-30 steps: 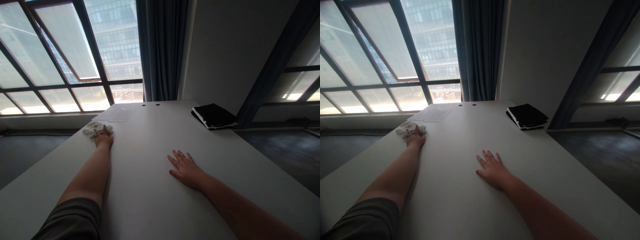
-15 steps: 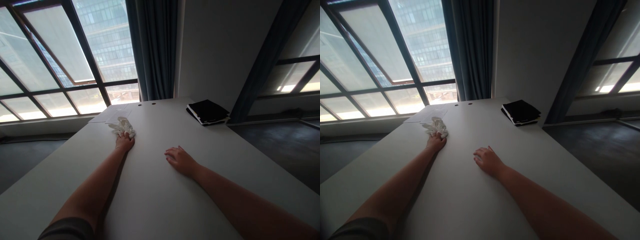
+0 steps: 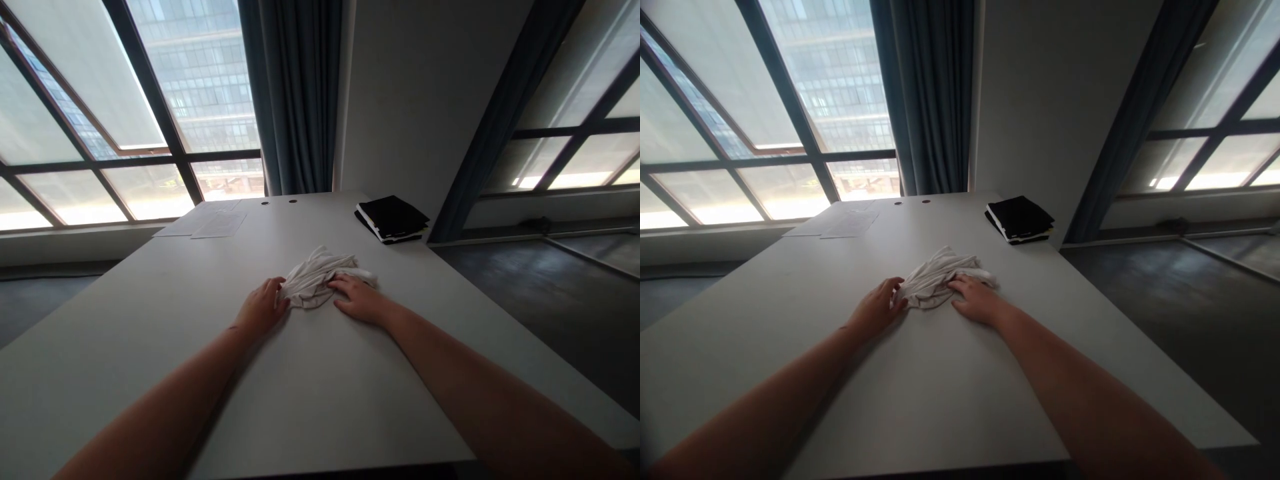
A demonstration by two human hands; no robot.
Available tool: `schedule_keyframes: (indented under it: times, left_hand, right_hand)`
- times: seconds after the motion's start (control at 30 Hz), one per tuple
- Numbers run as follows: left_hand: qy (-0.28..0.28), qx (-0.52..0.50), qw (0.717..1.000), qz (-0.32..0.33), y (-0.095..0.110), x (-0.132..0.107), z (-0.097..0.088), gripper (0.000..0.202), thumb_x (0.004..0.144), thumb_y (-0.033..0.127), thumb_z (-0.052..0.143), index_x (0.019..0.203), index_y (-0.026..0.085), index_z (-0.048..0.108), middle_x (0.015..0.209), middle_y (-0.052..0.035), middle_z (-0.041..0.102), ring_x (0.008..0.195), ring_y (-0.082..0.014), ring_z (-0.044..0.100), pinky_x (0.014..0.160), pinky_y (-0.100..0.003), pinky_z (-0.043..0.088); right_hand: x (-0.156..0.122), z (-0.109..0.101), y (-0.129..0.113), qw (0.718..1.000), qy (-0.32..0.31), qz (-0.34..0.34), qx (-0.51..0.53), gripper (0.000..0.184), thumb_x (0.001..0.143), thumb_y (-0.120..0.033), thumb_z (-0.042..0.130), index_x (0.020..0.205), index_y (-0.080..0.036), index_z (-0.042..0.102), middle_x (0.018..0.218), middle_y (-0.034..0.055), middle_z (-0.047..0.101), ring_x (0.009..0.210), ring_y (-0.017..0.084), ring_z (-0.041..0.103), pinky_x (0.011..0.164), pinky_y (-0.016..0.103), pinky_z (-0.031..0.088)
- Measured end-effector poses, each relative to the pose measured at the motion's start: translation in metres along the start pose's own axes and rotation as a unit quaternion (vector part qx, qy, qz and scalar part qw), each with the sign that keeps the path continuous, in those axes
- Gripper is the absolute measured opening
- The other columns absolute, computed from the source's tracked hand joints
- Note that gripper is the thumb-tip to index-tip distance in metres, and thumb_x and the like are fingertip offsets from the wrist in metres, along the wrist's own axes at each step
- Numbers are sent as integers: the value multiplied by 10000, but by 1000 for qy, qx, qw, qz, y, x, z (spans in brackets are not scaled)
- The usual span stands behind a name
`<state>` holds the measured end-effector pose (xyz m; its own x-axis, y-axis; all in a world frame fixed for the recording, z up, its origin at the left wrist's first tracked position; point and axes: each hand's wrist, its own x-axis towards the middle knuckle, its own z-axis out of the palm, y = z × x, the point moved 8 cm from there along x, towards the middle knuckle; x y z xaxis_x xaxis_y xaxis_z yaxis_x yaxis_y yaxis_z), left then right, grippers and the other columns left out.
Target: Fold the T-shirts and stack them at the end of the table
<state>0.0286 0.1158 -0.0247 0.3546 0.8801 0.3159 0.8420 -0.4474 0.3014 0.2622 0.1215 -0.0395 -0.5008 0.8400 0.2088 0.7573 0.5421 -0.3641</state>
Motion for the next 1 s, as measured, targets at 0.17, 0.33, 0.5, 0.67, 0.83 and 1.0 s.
schedule_keyframes:
  times: [0.17,0.33,0.5,0.67,0.83,1.0]
  left_hand:
    - [-5,-40,998,-50,-30,0,-8,260,941,455,524,1037,238,629,995,-50,688,845,-209,645,792,-335,479]
    - [3,-90,993,-76,-45,8,2,307,923,517,497,943,236,620,914,-37,673,805,-202,612,746,-322,449]
    - [-1,-114,992,-60,-40,10,7,259,914,491,495,884,245,570,850,-5,654,732,-180,569,713,-309,417]
    - [82,-193,970,-123,-52,11,-5,284,909,519,464,837,248,506,725,35,559,715,-171,518,688,-291,403]
    - [167,-296,924,-175,-79,11,-9,293,876,533,481,842,243,504,719,46,505,716,-163,504,699,-282,432]
    - [184,-277,921,-204,-89,7,-14,255,884,470,509,974,236,548,898,-20,627,856,-203,609,795,-331,498]
  right_hand:
    - [1,-2,-17,999,17,-27,-38,365,866,-229,646,1222,-222,724,1332,110,646,1263,288,570,1112,447,411]
    - [-1,-25,-13,988,137,10,-67,443,865,-200,645,1307,-213,671,1323,126,618,1267,290,523,1129,432,378]
    - [-1,-17,4,987,76,92,-105,468,876,-266,669,1339,-208,633,1327,145,625,1229,308,551,1076,448,377]
    - [2,-19,3,990,65,92,-80,108,908,-208,584,906,-213,691,959,72,705,964,240,626,966,390,409]
    - [1,-31,-17,992,128,0,4,99,853,-130,555,844,-215,604,1134,97,684,1095,252,591,1044,436,373]
    - [-5,-23,-40,988,60,-16,142,47,899,-203,532,896,-221,575,748,-11,606,686,176,550,684,297,438]
